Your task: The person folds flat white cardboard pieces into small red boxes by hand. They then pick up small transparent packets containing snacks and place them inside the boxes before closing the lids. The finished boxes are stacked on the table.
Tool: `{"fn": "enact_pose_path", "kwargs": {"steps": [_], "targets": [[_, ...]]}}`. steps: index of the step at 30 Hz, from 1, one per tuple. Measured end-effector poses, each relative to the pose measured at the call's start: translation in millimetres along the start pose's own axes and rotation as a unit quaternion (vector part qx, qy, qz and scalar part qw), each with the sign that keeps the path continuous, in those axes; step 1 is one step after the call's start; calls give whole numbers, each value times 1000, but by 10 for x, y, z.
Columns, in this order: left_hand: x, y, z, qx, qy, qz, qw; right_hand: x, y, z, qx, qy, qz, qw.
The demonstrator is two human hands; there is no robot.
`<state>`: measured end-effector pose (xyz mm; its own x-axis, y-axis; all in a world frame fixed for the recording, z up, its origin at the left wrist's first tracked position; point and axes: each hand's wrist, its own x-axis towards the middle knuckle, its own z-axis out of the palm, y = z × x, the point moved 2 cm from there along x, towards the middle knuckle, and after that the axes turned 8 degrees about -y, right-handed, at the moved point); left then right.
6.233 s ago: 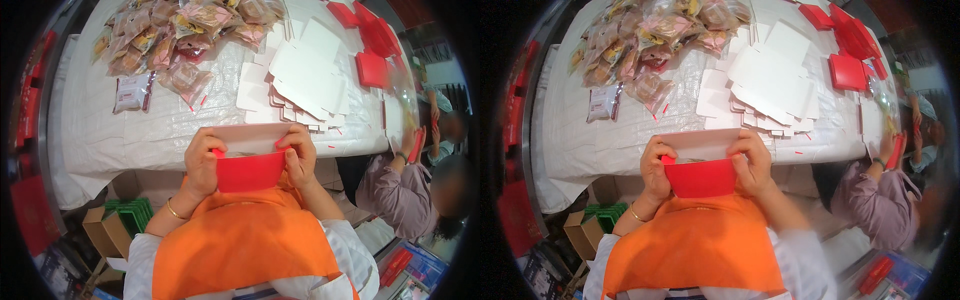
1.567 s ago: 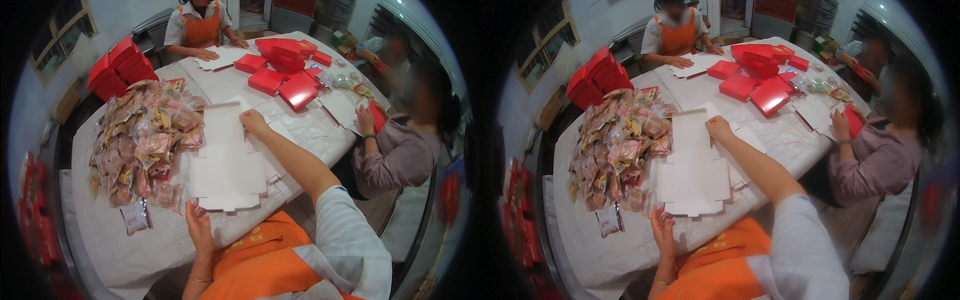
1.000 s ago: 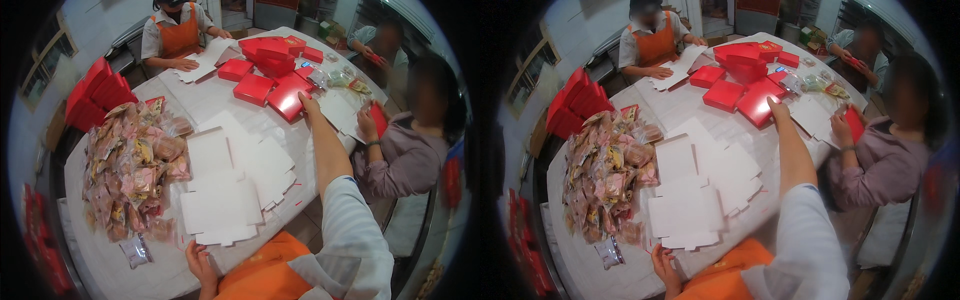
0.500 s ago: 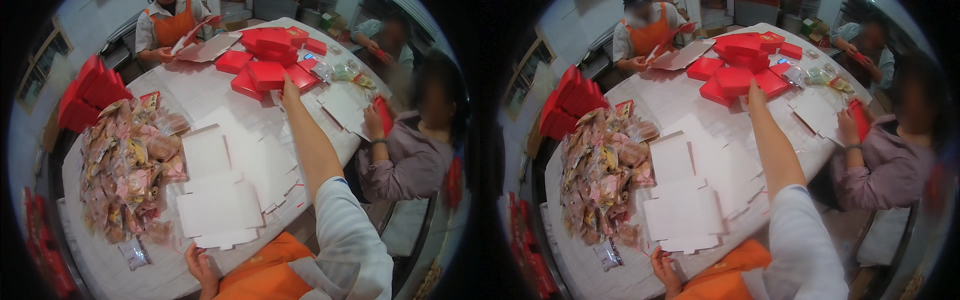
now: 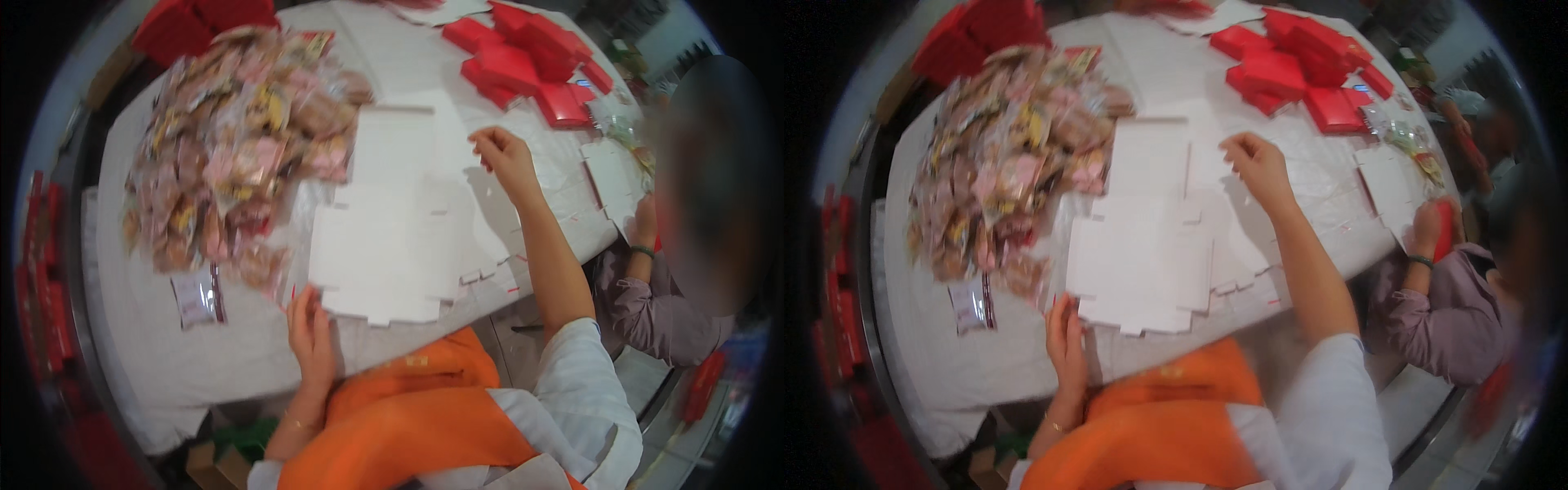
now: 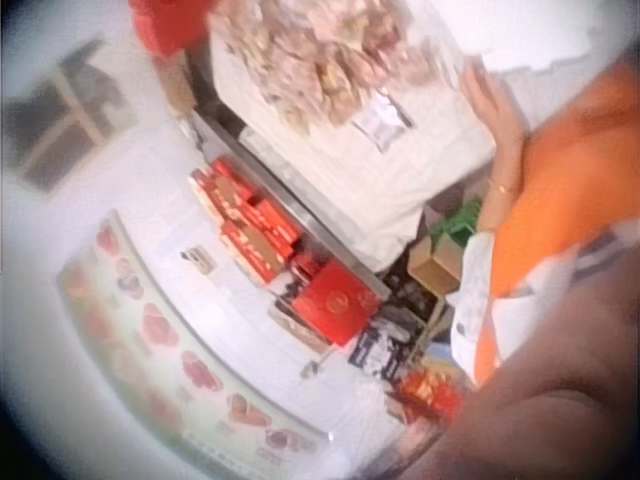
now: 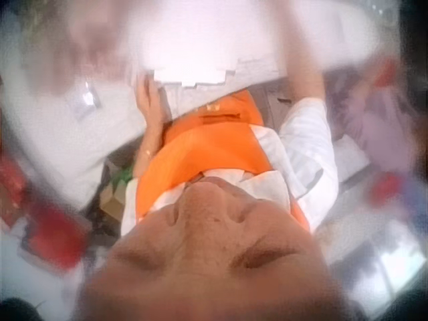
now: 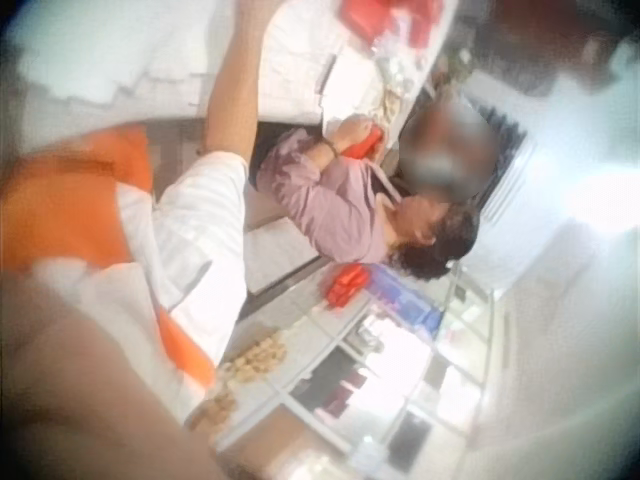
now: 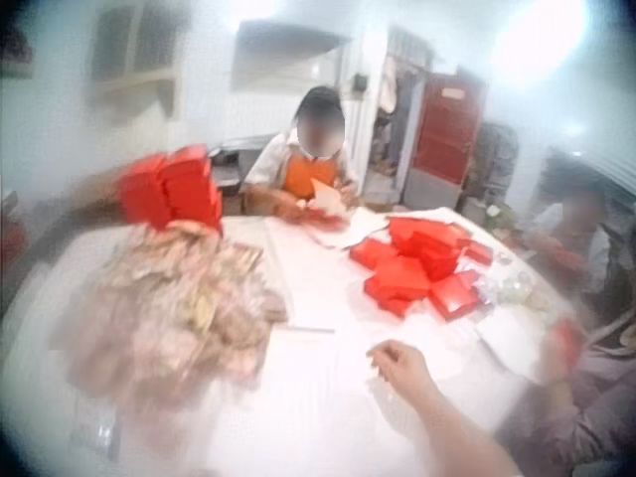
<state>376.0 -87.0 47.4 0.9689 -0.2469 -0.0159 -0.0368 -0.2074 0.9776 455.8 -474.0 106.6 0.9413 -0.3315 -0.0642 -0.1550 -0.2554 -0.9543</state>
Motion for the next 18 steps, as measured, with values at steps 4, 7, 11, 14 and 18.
{"fn": "enact_pose_path", "kwargs": {"steps": [4, 7, 11, 14, 18], "targets": [[79, 89, 39, -1, -28, -5, 1000, -918, -168, 452, -242, -48, -129, 961], [127, 64, 69, 3, -39, -13, 999, -1195, -49, 560, -266, 15, -158, 951], [123, 46, 120, -37, -37, -8, 999, -1331, 142, 608, -71, 78, -52, 993], [69, 90, 88, -73, -18, -9, 997, -1414, 71, 665, 117, 93, -6, 989], [11, 104, 114, -151, -11, 3, 989, -1409, 15, 609, -200, 75, -118, 970]]}}
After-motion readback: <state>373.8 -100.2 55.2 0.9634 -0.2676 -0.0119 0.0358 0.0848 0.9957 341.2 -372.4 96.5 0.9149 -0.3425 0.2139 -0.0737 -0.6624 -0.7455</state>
